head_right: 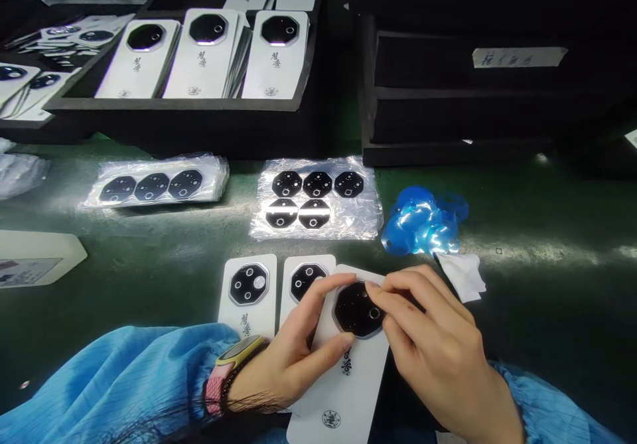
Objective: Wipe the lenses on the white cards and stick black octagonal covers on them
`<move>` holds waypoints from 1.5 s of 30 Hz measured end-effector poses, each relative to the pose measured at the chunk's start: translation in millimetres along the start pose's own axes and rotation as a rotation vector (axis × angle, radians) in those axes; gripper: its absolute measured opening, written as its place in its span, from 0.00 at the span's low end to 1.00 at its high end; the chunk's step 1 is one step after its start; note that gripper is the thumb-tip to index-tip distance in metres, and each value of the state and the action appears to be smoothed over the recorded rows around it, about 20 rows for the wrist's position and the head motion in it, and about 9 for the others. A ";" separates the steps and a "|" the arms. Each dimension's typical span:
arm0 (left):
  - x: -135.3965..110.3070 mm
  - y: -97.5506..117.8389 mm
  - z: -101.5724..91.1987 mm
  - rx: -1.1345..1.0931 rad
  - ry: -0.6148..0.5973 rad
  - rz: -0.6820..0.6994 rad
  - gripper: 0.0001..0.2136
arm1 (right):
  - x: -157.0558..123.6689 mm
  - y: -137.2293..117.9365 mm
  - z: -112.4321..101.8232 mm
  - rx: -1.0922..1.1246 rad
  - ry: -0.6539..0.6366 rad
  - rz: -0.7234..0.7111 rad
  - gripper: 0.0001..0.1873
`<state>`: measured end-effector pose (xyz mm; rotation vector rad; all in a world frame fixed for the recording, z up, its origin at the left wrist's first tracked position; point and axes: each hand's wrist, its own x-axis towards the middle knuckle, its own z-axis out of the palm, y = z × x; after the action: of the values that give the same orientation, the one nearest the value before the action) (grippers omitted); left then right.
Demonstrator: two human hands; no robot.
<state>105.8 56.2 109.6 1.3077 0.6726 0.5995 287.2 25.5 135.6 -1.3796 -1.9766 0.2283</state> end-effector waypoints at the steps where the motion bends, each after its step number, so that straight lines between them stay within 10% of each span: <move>1: -0.2 0.2 0.2 0.001 0.000 0.005 0.22 | 0.3 0.0 0.1 -0.007 -0.002 -0.017 0.15; 13: -2.3 0.2 -0.6 0.054 0.012 -0.062 0.24 | -6.2 5.9 2.7 -0.246 -0.013 -0.268 0.13; 20: -6.1 -1.1 -0.6 -0.129 0.008 -0.116 0.34 | -6.0 6.8 -4.7 0.099 0.147 0.150 0.19; 24: -6.5 0.7 0.4 -0.273 0.011 -0.132 0.35 | 3.8 10.3 -7.7 0.435 -0.065 0.380 0.07; 34: -9.0 3.0 -2.1 -0.069 -0.007 -0.148 0.24 | 15.2 9.9 -9.5 0.559 -0.353 0.548 0.14; 45: -13.6 -4.2 -1.7 0.100 -0.002 -0.102 0.19 | 17.4 8.0 -7.8 0.522 -0.303 0.580 0.18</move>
<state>95.5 46.7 106.6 1.3578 0.7709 0.4867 294.9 42.2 145.1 -1.5767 -1.5173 1.1878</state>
